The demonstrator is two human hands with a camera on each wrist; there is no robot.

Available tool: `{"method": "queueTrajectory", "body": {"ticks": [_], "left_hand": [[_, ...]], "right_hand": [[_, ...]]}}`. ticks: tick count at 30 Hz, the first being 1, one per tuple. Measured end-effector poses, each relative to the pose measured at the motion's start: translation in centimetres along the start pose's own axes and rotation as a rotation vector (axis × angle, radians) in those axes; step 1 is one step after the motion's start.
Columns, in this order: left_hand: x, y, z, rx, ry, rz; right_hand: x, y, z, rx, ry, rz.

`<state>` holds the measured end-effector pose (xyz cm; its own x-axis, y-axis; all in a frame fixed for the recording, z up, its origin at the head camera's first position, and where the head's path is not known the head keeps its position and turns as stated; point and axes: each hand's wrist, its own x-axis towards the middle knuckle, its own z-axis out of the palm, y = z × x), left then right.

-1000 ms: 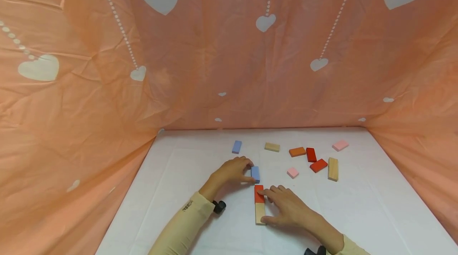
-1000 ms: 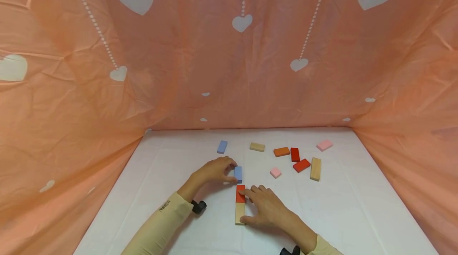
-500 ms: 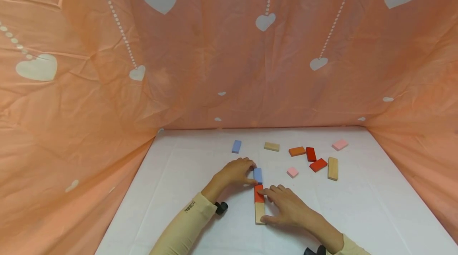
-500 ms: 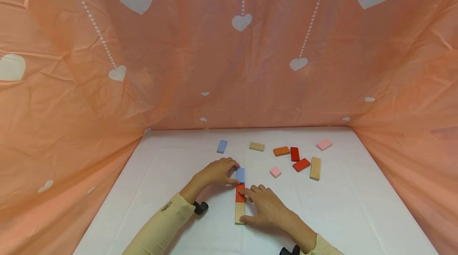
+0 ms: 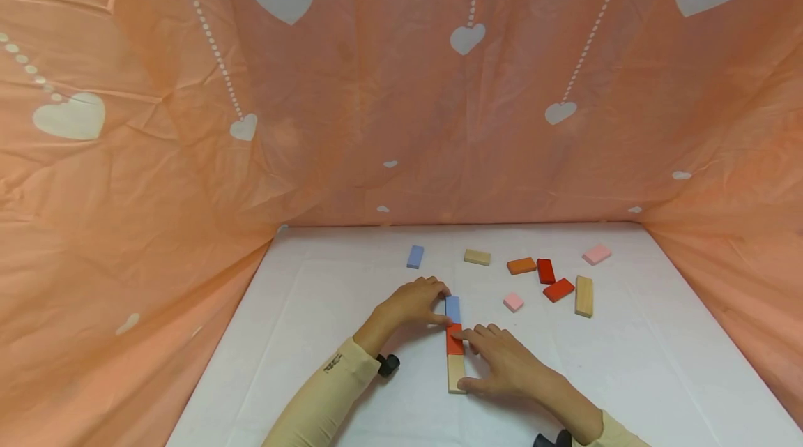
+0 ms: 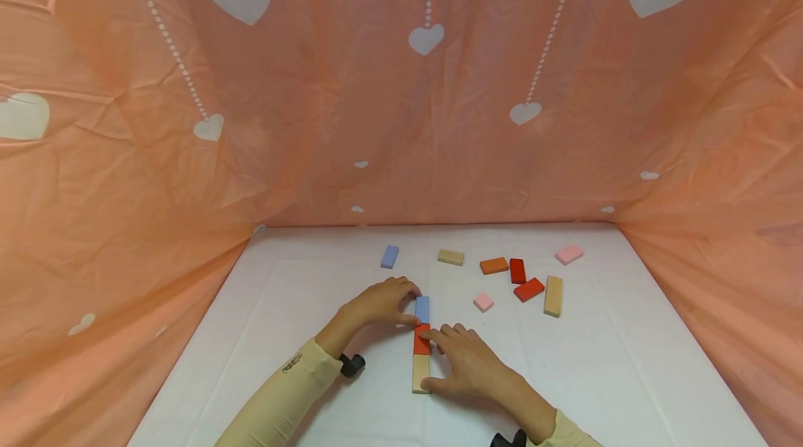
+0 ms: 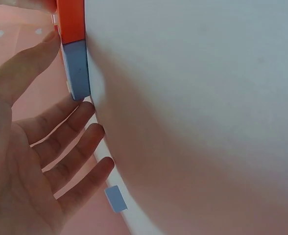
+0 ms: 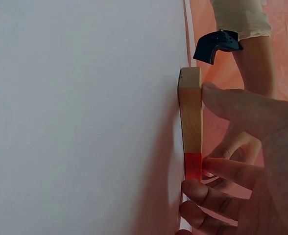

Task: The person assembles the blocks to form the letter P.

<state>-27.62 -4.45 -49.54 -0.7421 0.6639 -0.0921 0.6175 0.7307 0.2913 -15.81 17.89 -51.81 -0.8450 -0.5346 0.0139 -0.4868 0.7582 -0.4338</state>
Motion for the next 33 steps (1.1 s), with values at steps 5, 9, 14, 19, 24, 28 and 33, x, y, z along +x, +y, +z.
{"method": "queueTrajectory", "body": {"ticks": [5,9,14,19,24,28,33], "left_hand": [[-0.1,-0.1,0.4,0.002,0.004,-0.003],[-0.1,-0.2,0.5,-0.007,0.001,-0.005],[0.0,-0.4,0.5,-0.032,0.006,-0.005],[0.0,-0.9,0.3,-0.075,0.034,-0.007],[-0.2,-2.5,-0.6,-0.162,0.081,0.01],[0.0,-3.9,-1.5,-0.209,0.122,-0.003],[0.5,-5.2,-2.3,-0.194,0.156,-0.026]], "right_hand": [[0.0,0.1,-0.1,0.034,-0.013,0.025],[0.2,0.4,-0.2,0.095,-0.006,0.056],[0.9,1.0,-0.3,0.128,0.017,0.048],[1.3,1.2,-0.5,0.154,-0.008,0.056],[1.3,1.0,-0.6,0.149,-0.03,0.069],[1.4,0.9,-0.6,0.146,-0.043,0.081],[1.6,0.9,-0.7,0.141,-0.062,0.095]]}}
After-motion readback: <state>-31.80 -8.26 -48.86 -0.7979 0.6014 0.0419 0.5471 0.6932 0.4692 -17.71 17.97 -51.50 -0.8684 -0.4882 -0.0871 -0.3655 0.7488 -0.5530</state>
